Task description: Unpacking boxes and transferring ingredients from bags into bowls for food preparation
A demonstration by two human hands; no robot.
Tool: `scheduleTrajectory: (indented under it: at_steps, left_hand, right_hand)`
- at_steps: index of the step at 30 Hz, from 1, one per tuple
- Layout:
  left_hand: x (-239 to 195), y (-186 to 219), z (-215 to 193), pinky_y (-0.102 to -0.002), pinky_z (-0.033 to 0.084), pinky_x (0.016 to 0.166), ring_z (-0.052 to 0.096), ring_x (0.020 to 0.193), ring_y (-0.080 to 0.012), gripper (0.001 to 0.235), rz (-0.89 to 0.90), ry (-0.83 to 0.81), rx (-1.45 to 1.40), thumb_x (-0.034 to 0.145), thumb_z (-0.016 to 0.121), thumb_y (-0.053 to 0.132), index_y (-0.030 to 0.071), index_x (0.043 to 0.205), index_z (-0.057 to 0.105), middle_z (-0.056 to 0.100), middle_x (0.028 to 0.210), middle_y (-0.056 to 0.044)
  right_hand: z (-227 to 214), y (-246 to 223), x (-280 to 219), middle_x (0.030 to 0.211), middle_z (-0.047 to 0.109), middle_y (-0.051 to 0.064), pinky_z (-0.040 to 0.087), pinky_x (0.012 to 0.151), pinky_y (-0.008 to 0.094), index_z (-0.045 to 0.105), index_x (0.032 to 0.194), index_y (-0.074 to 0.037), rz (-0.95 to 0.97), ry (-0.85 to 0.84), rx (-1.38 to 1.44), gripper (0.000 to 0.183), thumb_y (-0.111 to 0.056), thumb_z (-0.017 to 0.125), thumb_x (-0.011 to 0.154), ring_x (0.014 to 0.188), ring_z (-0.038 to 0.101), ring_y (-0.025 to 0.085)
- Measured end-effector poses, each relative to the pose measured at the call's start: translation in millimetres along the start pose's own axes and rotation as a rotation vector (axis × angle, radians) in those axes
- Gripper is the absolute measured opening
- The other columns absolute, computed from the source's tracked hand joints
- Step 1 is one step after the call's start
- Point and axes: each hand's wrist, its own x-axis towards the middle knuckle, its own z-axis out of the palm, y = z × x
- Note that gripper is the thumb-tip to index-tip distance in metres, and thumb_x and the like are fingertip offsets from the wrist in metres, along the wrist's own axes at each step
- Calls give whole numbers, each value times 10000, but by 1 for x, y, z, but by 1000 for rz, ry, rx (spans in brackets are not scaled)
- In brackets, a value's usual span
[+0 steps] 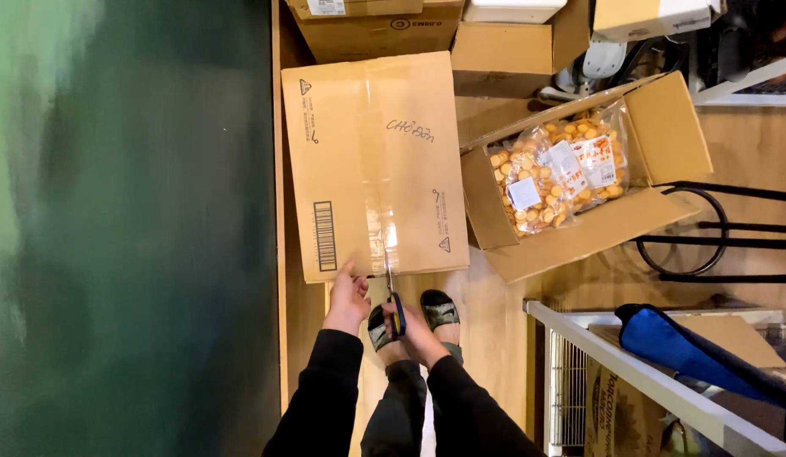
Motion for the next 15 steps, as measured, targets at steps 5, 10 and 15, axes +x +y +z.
scheduleTrajectory:
  at_steps: [5,10,15]
  left_hand:
    - [29,-20,7,-443,452,775,726,695,-159,510,140,209,70,922,1010,325,48,1161,654,729,924,-15]
    - [74,-44,-4,-380,519,634,755,689,-167,530,191,233,98,905,1035,287,33,1200,675,737,971,-43]
    - [63,-44,-2,-376,507,591,726,677,-182,475,212,238,114,929,1010,262,22,1138,658,688,913,-64]
  right_hand:
    - [4,10,17,707,670,137,575,535,356,748,966,-2,-39,103,-24,289,-221,933,935,558,690,236]
    - [0,15,17,692,665,118,527,527,302,759,958,-9,-129,114,-103,281,-217,947,945,574,691,203]
    - [-5,25,33,628,636,91,485,515,280,789,902,12,-169,97,-117,252,-186,933,963,513,639,187]
